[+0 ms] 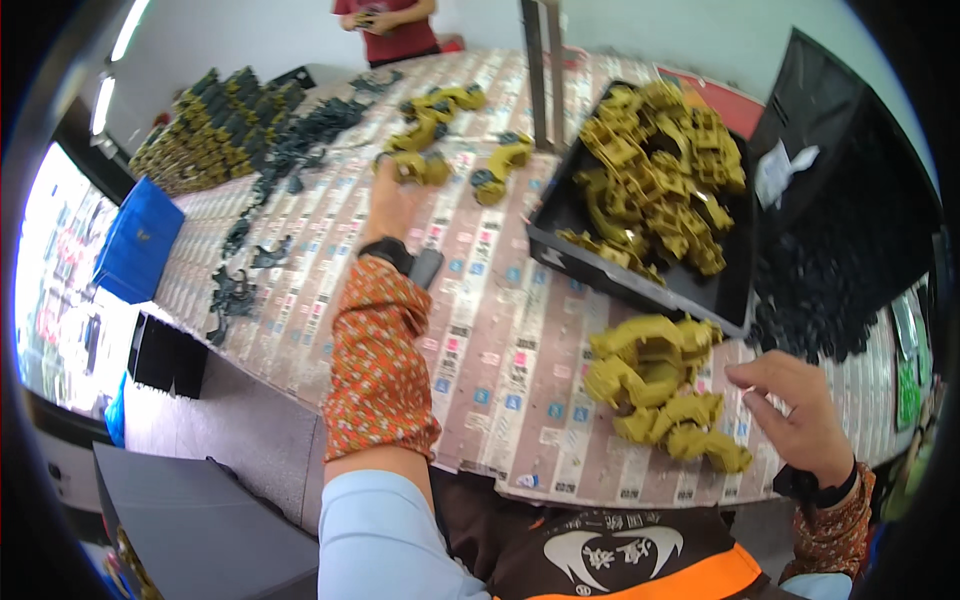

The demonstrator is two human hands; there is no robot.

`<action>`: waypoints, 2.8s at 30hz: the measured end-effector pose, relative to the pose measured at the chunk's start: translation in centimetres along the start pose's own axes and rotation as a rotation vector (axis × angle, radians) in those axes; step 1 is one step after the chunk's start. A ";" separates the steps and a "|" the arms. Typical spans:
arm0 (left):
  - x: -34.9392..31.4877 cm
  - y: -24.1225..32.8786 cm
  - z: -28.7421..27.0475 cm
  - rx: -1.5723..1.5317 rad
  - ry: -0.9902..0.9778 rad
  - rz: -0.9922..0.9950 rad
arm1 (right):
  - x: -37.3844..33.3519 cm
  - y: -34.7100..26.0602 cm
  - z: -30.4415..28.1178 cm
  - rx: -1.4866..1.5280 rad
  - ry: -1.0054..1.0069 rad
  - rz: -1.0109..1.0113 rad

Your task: The person assembles yellow plastic toy excavators by hand. They pick up a yellow body frame and attach black wheels to the designated slots, repeating this process for multiple units. The person works at a table covered with a patterned cloth, surrounded by piles of loose parts and finished toys.

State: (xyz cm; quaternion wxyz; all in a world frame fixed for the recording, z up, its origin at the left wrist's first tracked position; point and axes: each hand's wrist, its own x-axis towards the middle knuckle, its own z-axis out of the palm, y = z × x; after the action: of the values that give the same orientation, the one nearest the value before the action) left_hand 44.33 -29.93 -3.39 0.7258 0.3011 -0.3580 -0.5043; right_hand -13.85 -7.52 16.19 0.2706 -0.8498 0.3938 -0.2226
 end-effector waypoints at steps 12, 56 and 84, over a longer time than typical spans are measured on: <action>-21.1 0.5 28.3 1.193 -0.611 -0.033 | -7.3 8.6 0.4 -0.004 0.140 0.203; -40.5 -1.3 33.4 -0.255 -0.220 -0.736 | -12.2 19.9 3.7 -0.720 0.141 0.032; -40.3 -4.0 32.9 -0.109 -0.135 -0.709 | -14.9 11.6 3.1 0.376 0.241 0.232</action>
State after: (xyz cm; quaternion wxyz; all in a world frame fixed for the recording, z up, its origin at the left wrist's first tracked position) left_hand 5.70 4.49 3.29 0.4957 0.3335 -0.2510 -0.7616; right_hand -27.20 -1.16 4.02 0.3985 -0.7011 0.4697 -0.3592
